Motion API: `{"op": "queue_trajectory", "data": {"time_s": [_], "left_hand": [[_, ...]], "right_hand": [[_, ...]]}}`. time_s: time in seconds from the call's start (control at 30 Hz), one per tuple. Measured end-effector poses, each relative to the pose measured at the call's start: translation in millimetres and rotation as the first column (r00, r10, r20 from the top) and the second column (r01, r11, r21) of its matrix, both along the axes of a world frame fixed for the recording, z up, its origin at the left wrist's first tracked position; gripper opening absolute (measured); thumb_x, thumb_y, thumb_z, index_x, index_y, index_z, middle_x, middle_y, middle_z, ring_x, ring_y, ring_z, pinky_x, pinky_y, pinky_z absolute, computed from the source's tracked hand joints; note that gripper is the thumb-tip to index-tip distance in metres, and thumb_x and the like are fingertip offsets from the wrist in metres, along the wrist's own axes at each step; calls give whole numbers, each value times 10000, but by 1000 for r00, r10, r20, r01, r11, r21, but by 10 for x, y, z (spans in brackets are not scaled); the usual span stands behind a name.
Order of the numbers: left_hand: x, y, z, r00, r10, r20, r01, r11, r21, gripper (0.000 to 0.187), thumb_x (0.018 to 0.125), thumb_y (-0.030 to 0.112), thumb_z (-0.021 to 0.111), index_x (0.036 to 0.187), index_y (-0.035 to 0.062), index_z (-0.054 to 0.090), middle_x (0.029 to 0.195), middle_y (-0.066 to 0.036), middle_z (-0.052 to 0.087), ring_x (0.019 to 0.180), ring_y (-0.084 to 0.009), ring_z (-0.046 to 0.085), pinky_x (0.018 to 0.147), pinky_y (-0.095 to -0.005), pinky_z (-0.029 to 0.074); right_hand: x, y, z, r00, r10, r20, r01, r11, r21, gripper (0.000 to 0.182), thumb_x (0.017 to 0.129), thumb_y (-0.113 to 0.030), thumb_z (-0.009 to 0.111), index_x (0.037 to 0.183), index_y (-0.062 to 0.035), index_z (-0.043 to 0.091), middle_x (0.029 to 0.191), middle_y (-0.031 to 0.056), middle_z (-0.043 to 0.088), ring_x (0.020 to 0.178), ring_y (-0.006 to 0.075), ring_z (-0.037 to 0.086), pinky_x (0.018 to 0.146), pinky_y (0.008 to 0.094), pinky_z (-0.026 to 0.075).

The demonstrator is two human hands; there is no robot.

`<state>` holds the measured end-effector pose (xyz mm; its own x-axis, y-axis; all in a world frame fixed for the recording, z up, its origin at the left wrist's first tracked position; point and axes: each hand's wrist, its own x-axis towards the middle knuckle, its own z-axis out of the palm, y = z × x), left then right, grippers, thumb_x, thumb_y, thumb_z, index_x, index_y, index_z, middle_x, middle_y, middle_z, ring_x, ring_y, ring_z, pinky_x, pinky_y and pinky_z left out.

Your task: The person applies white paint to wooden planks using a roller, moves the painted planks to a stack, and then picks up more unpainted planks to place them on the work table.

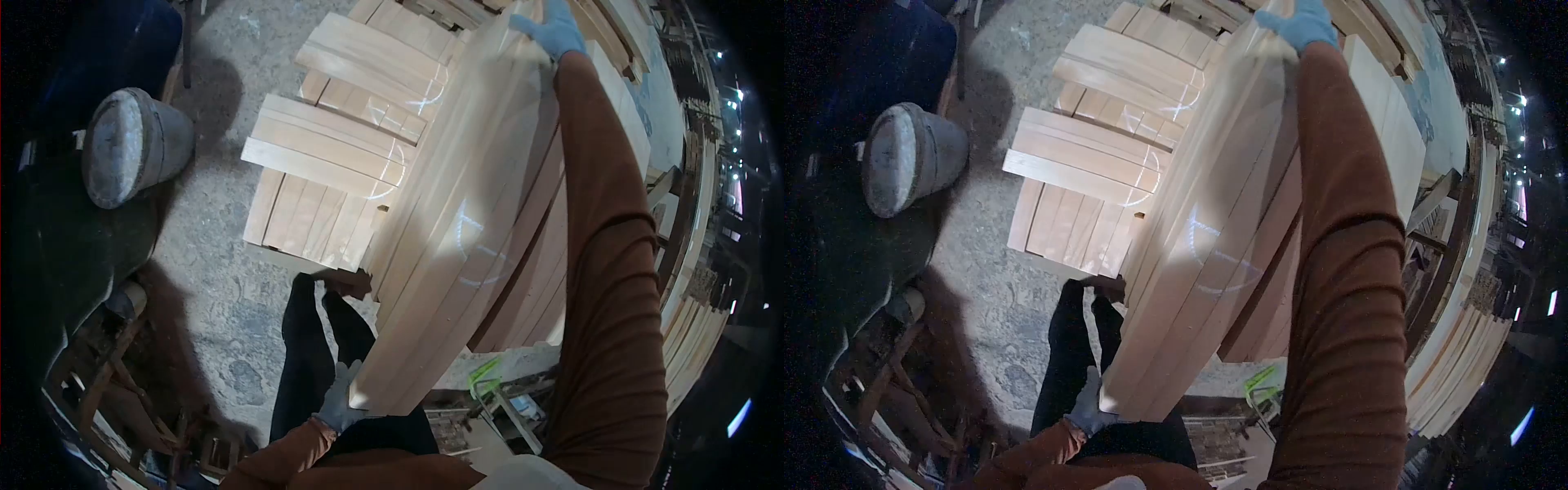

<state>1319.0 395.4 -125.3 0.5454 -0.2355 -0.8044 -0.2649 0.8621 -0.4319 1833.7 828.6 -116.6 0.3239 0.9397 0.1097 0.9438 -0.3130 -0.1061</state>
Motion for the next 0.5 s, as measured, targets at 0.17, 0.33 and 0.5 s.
{"op": "queue_trajectory", "data": {"time_s": [0.17, 0.33, 0.5], "left_hand": [[-27, -75, -82, 993, 26, 115, -39, 992, 117, 1028, 724, 766, 402, 1440, 159, -16, 1441, -104, 252, 1268, -303, 334, 981, -519, 331], [50, 172, 31, 994, 7, 107, -19, 994, 109, 1061, 685, 791, 392, 1441, 159, -2, 1457, -143, 206, 1311, -316, 269, 1050, -489, 249], [40, 151, 14, 992, 43, 118, -51, 996, 70, 1049, 694, 811, 331, 1441, 137, 36, 1461, -124, 201, 1320, -302, 250, 1051, -478, 253]], "right_hand": [[156, 325, -3, 991, 79, 109, -62, 986, -154, 1207, 495, -576, 771, 1373, 49, 227, 1409, 267, 250, 1328, 343, 235, 1082, 346, 215], [271, 509, -72, 970, 56, 235, -14, 984, -176, 881, 607, -521, 742, 1247, 22, 472, 1240, 206, 511, 1154, 323, 485, 948, 373, 389], [210, 357, 95, 981, -9, -193, -25, 985, -173, 589, 683, -559, 659, 899, -11, 686, 836, 131, 670, 741, 207, 626, 686, 298, 479]]}}
